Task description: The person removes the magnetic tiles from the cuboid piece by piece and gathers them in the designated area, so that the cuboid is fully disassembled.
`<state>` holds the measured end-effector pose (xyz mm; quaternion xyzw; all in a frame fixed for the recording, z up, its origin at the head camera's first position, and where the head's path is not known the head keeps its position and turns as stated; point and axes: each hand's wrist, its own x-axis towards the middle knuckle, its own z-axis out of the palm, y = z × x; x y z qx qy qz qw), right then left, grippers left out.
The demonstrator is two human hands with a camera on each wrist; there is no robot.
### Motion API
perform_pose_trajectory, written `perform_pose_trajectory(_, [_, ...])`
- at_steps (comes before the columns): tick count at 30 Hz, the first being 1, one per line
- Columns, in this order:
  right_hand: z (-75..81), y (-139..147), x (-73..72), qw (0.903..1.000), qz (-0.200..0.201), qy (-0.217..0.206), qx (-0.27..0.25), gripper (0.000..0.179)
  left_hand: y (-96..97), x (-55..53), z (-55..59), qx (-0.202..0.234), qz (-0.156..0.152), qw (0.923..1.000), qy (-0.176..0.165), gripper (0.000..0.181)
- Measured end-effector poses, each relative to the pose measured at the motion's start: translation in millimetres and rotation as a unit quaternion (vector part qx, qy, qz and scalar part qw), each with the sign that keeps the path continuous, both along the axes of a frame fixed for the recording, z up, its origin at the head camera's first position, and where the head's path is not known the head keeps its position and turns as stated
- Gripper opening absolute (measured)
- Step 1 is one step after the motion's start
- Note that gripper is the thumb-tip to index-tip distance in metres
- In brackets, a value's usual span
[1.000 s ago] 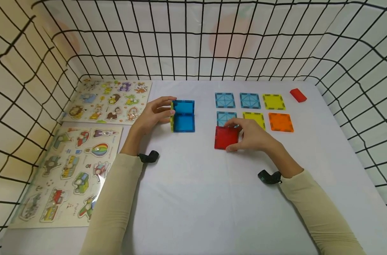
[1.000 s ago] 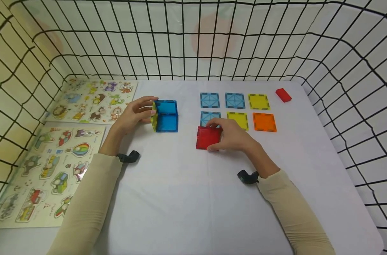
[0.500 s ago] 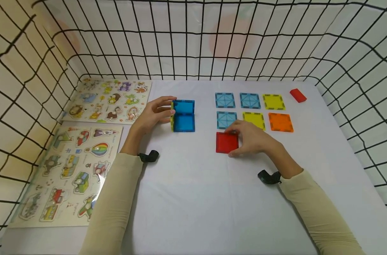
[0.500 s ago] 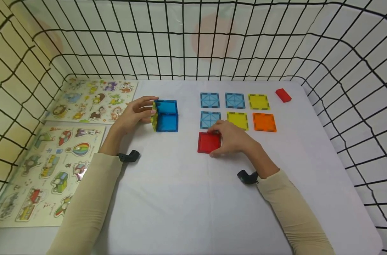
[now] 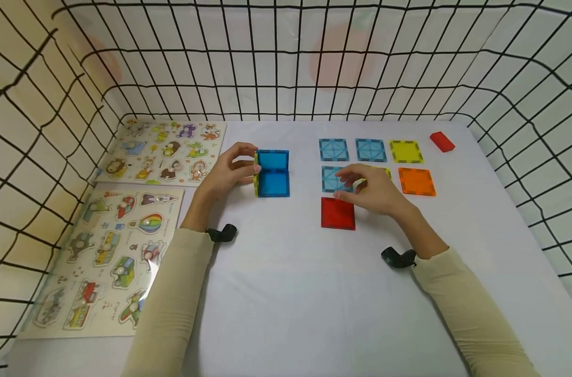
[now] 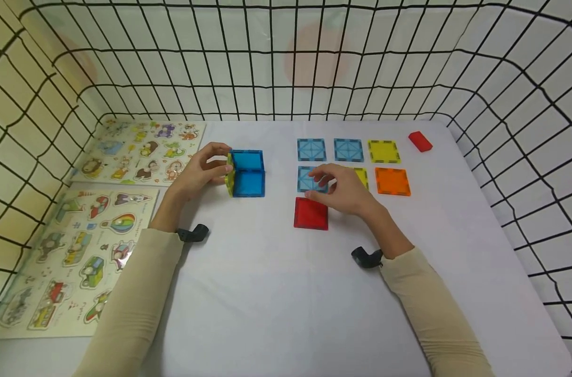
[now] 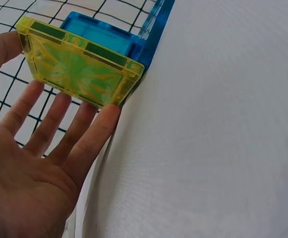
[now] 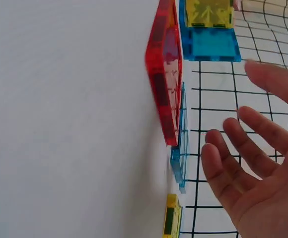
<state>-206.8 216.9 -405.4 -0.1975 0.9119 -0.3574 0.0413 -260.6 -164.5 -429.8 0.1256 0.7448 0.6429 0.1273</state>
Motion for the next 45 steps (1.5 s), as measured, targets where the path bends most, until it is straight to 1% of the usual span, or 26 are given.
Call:
perform_pose_trajectory(2, [1.3,-2.4,-3.0,0.9998,-0.007,0.001,-0.017,0.048,1.6,0.7,-1.1,0.001,0.006,1.0000,-0.005,0.046])
perform_pose_trajectory(5, [2.2,-9.5,-8.3,0.9994,-0.012,-0.003,-0.033,0.048,2.4,0.9,-2.3,0.004,0.013,0.9999,-0.002,0.041])
perform_pose_trajectory(11, [1.8,-31.9,-19.3,0.9977,-0.009,-0.010,-0.066,0.048,0.9,0.8,-2.0,0.002,0.012,0.9999,0.001,0.040])
perform_pose_trajectory(16, [1.0,-52.2,-30.8,0.9953,-0.007,-0.027,-0.093,0.050,0.1,0.9,-2.2,0.005,0.009,0.9999,-0.003,0.041])
perform_pose_trajectory(22, [-0.2,-72.4,-44.2,0.9941,0.009,-0.026,-0.105,0.049,0.0,-0.6,-3.7,0.005,0.005,1.0000,-0.003,0.040])
perform_pose_trajectory(25, [-0.6,-79.8,-48.8,0.9941,0.009,-0.028,-0.104,0.049,0.8,-1.7,-4.8,0.005,0.004,1.0000,-0.003,0.040])
perform_pose_trajectory(35, [-1.2,-93.7,-54.2,0.9931,-0.003,-0.040,-0.110,0.045,2.8,-1.7,-4.5,0.000,0.006,0.9999,-0.010,0.043])
perform_pose_trajectory(45, [-7.6,-105.4,-62.3,0.9899,0.013,-0.048,-0.133,0.044,0.4,-1.4,-2.9,-0.001,0.009,0.9999,-0.006,0.042])
